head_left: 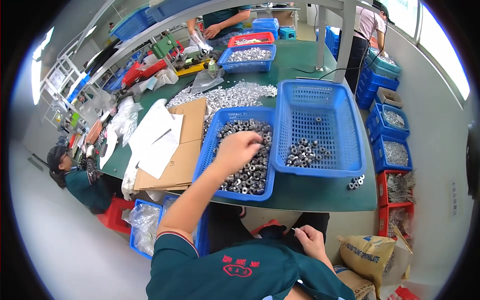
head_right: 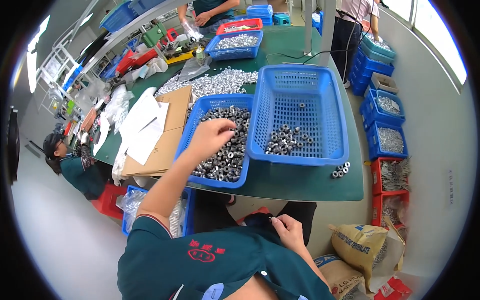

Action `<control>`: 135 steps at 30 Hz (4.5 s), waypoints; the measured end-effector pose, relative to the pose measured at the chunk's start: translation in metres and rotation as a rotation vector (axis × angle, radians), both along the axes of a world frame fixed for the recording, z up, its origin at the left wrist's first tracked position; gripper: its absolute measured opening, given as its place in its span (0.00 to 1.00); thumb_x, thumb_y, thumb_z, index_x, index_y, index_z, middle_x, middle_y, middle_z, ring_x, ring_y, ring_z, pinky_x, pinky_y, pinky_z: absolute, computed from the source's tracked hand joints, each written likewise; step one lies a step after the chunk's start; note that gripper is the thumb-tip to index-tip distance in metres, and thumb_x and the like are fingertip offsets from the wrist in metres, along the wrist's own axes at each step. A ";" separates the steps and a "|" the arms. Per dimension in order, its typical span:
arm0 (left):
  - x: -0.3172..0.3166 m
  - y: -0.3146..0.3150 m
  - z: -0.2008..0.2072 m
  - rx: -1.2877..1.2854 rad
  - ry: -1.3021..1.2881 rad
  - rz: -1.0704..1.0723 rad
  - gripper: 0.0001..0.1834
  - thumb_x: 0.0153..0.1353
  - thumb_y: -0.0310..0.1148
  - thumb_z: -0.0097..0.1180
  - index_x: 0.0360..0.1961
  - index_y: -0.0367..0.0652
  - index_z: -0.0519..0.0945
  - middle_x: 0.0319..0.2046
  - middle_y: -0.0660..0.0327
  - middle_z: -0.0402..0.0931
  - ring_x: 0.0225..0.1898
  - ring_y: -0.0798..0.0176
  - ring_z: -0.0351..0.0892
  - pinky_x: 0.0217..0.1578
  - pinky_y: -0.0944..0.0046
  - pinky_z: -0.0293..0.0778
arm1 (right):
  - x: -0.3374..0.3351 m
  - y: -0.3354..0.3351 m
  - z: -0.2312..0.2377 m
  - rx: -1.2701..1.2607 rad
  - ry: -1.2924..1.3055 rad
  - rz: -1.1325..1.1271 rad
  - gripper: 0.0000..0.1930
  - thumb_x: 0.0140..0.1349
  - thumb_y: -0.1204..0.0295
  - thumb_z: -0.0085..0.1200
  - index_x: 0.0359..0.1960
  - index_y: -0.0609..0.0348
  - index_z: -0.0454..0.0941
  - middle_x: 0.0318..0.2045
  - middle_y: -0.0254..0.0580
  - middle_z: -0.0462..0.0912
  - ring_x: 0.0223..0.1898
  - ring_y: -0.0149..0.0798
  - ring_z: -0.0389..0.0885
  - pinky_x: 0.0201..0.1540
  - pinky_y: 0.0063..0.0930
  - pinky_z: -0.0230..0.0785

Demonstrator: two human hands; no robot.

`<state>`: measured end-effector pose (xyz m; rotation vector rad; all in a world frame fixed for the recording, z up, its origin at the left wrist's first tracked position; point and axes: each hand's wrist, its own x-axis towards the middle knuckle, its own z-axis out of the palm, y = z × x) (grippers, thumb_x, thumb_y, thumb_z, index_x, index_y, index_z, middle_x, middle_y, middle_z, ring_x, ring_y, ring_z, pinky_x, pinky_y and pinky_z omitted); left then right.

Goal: Assembling small metal hardware components by inserting a thin pin into a cylindrical part at a manufacturing workbench.

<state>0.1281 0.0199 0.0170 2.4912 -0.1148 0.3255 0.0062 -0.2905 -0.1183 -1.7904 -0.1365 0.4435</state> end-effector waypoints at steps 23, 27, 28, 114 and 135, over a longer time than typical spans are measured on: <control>0.012 0.082 -0.048 -0.230 0.219 -0.077 0.08 0.56 0.28 0.61 0.36 0.38 0.78 0.27 0.59 0.80 0.32 0.65 0.80 0.32 0.64 0.74 | -0.002 0.038 0.016 -0.135 -0.210 0.128 0.12 0.61 0.62 0.60 0.35 0.59 0.83 0.25 0.46 0.82 0.26 0.42 0.81 0.30 0.31 0.72; -0.013 0.056 -0.016 -0.865 0.342 -0.017 0.08 0.61 0.27 0.60 0.39 0.36 0.78 0.32 0.61 0.80 0.33 0.69 0.81 0.33 0.70 0.77 | 0.009 0.038 0.034 -0.063 -0.286 0.110 0.08 0.62 0.68 0.59 0.36 0.59 0.82 0.25 0.45 0.82 0.25 0.40 0.81 0.29 0.28 0.72; -0.024 0.052 -0.016 -0.957 0.333 -0.013 0.09 0.62 0.27 0.59 0.42 0.35 0.79 0.34 0.60 0.81 0.33 0.68 0.81 0.33 0.70 0.77 | 0.012 0.039 0.039 -0.022 -0.329 0.100 0.06 0.62 0.70 0.58 0.36 0.59 0.82 0.25 0.44 0.82 0.25 0.39 0.81 0.29 0.27 0.72; -0.088 -0.064 0.006 -0.111 -0.077 -0.535 0.26 0.51 0.20 0.59 0.54 0.39 0.74 0.36 0.52 0.78 0.36 0.48 0.78 0.36 0.55 0.76 | 0.045 0.043 0.099 -0.109 -0.549 0.081 0.09 0.60 0.71 0.60 0.27 0.64 0.78 0.18 0.44 0.79 0.18 0.35 0.79 0.22 0.27 0.69; 0.091 -0.088 -0.028 0.244 -0.121 -0.409 0.09 0.54 0.30 0.56 0.37 0.47 0.82 0.40 0.56 0.78 0.44 0.50 0.79 0.43 0.53 0.76 | 0.025 0.017 0.077 0.034 -0.294 -0.114 0.07 0.63 0.74 0.57 0.29 0.65 0.77 0.16 0.34 0.75 0.18 0.24 0.70 0.22 0.20 0.61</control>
